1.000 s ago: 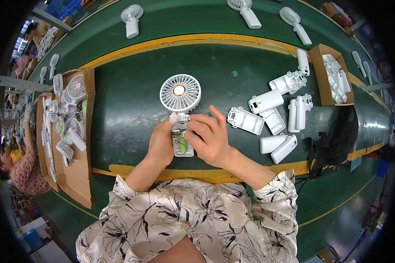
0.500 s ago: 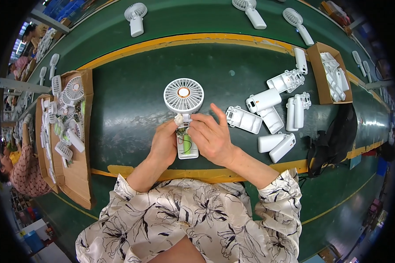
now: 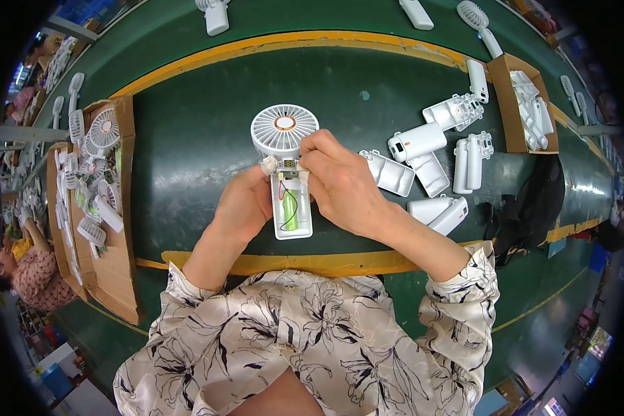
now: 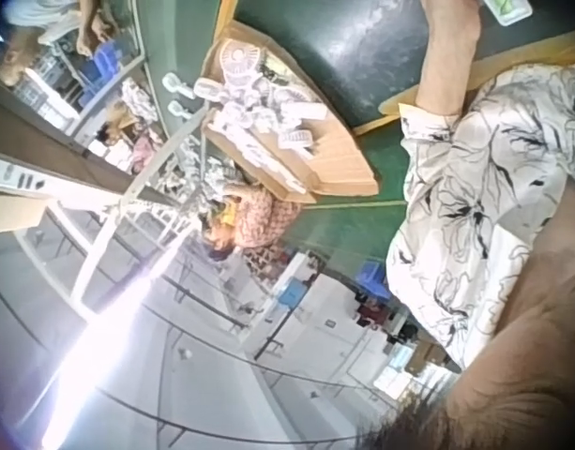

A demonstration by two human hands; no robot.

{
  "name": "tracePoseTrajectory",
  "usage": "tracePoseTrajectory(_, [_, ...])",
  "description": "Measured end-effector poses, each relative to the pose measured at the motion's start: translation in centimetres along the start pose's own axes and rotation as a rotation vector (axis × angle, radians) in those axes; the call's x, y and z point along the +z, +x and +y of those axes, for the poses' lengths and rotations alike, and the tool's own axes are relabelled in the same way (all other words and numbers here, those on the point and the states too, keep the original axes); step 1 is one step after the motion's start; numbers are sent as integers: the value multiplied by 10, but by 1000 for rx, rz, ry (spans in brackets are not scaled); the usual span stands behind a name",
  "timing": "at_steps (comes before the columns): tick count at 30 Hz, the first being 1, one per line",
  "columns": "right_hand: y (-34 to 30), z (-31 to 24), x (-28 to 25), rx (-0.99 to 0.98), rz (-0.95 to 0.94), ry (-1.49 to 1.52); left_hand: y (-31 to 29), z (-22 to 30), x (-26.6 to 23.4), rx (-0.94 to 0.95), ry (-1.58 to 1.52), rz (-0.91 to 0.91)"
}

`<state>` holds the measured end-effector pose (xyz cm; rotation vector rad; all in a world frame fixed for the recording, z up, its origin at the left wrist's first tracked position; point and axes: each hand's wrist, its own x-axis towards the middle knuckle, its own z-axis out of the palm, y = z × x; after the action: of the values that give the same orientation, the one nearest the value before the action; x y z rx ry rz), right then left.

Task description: The person assembles portable fans by fitting the internal wiring, circuit board, and battery into the handle housing, snapping the handle cover closed, testing the fan, and placing the assembled fans onto the conveyor belt.

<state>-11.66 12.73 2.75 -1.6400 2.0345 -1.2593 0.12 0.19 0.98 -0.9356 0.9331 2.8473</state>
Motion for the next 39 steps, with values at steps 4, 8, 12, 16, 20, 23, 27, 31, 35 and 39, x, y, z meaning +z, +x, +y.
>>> tracePoseTrajectory(4, [4,-2,-1,-1,-35,9,-2,2,-1,-38,-14,-11])
tracePoseTrajectory(8, [5,-4,-2,37,-84,15,-3,4,-3,-77,-30,-20])
tracePoseTrajectory(12, [7,-5,0,55,-99,11,-1,1,-8,-55,-37,-34])
tracePoseTrajectory(16, [8,-6,0,78,-117,15,0,0,-10,-50,-61,-23])
tracePoseTrajectory(20, [8,-7,0,55,-124,4,-2,2,-9,-64,-50,-29])
tracePoseTrajectory(23, [7,-7,3,-10,-115,-32,-4,2,-8,-68,-32,6])
tracePoseTrajectory(27, [6,-7,7,-95,-100,-124,-6,2,-5,-61,-25,33])
tracePoseTrajectory(31, [4,-8,9,-162,-95,-228,-8,1,-4,-55,-20,44])
tracePoseTrajectory(35, [2,-9,10,-205,-129,-325,-9,0,-4,-33,-15,43])
tracePoseTrajectory(39, [0,-8,12,-219,-150,-353,-10,-4,-7,-41,108,68])
